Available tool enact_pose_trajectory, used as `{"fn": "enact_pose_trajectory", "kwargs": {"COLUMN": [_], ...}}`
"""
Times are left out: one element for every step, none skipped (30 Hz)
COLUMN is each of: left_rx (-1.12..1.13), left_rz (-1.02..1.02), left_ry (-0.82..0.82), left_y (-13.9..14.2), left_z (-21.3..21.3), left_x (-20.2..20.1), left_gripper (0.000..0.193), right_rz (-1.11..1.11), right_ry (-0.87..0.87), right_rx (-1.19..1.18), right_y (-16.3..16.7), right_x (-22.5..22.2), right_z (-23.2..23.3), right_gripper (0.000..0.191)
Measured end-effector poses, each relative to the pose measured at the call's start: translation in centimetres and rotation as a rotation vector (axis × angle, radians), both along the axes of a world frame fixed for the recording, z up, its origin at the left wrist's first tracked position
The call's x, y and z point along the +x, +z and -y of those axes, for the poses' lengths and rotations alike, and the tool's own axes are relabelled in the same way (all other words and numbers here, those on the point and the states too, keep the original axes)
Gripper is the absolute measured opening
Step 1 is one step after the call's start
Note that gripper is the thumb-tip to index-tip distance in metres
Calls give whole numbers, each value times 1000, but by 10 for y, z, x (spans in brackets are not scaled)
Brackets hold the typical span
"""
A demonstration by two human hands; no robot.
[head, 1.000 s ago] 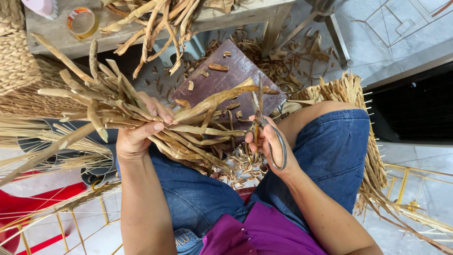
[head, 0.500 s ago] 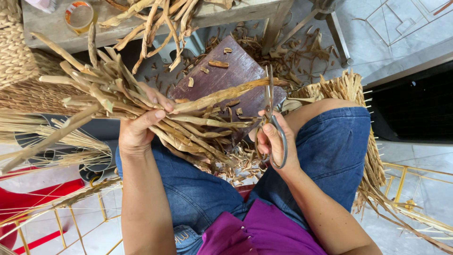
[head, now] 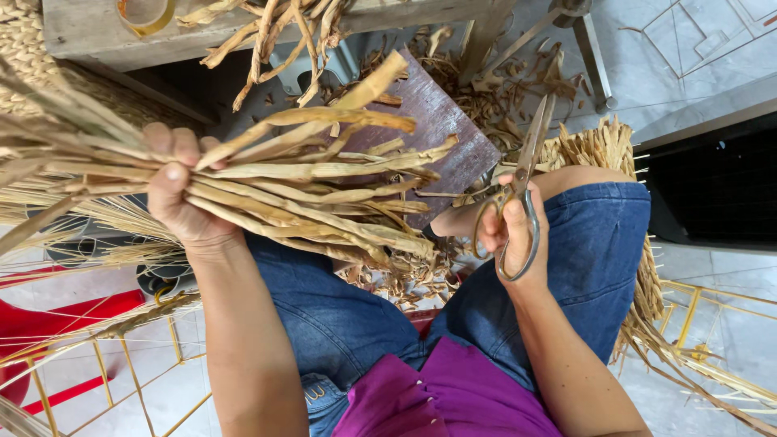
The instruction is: The person sits on the floor holding bundles of dried plant stalks and cuts them with scissors, trimming ends and separating pieces, placing cut stalks on the lap and trimmed pieces aside while sorting through the bundle.
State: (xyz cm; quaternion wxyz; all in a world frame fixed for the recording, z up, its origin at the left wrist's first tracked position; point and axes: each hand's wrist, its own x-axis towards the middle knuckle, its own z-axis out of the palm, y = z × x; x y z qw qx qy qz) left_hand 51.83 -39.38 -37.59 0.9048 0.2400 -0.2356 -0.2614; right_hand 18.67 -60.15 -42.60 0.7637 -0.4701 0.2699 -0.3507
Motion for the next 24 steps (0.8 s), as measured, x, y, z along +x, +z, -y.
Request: {"fn": "enact_pose_trajectory", "kwargs": {"left_rx": [-28, -54, -79, -99, -108, -117, -116, -118, -121, -126, -124, -122, -113, -98, -82, -58, -39, -20, -5, 4, 12, 14, 7, 0], "left_rz": [-27, -40, -52, -52, -53, -54, -58, -61, -63, -64, -60, -56, -46, -45, -43, -50, -53, -55, -54, -55, -55, -55, -49, -43], "left_ry": [7, 6, 4, -7, -12, -16, -10, -9, -8, -12, -19, -26, -37, -41, -46, -42, -37, -33, -28, -29, -30, -36, -44, -53], "left_y": [-1, -2, -3, -4, -4, -4, -4, -4, -4, -4, -4, -4, -4, -3, -3, -3, -3, -3, -2, -2, -2, -2, -2, -2], "left_z": [-4, -6, -7, -9, -10, -10, -10, -10, -9, -9, -8, -8, -7, -6, -5, -3, -2, -1, 1, 2, 3, 4, 5, 5], "left_x": [1, 4, 6, 7, 9, 9, 10, 11, 10, 10, 8, 7, 5, 2, 0, -4, -6, -8, -9, -11, -11, -12, -11, -11], "left_gripper": [23, 23, 24, 24, 24, 24, 24, 24, 24, 23, 23, 23, 23, 23, 23, 24, 25, 26, 26, 26, 27, 27, 27, 27], "right_rz": [-7, -12, -17, -16, -16, -16, -34, -52, -70, -82, -95, -108, -108, -108, -108, -102, -96, -88, -70, -52, -34, -58, -82, -106], "right_ry": [31, 63, 96, 136, 174, 212, 246, 280, 314, 329, 345, 361, 365, 369, 373, 376, 380, 383, 373, 363, 354, 329, 303, 277], "right_rx": [-45, -91, -135, -140, -146, -152, -154, -156, -157, -141, -124, -106, -104, -103, -102, -104, -107, -110, -119, -129, -137, -119, -101, -83], "right_y": [-3, -6, -8, -11, -13, -15, -15, -16, -15, -15, -14, -14, -13, -13, -12, -12, -13, -13, -13, -13, -13, -13, -13, -12], "right_x": [0, 1, 1, 2, 4, 4, 5, 5, 6, 7, 8, 8, 9, 9, 10, 10, 10, 10, 10, 10, 9, 9, 9, 8], "right_z": [-2, -5, -8, -11, -15, -18, -19, -21, -22, -22, -22, -22, -21, -21, -20, -20, -20, -20, -21, -21, -22, -23, -23, -23], "right_gripper": [52, 56, 60, 62, 63, 65, 67, 69, 72, 74, 75, 77, 77, 77, 77, 77, 76, 75, 73, 70, 67, 62, 57, 52]}}
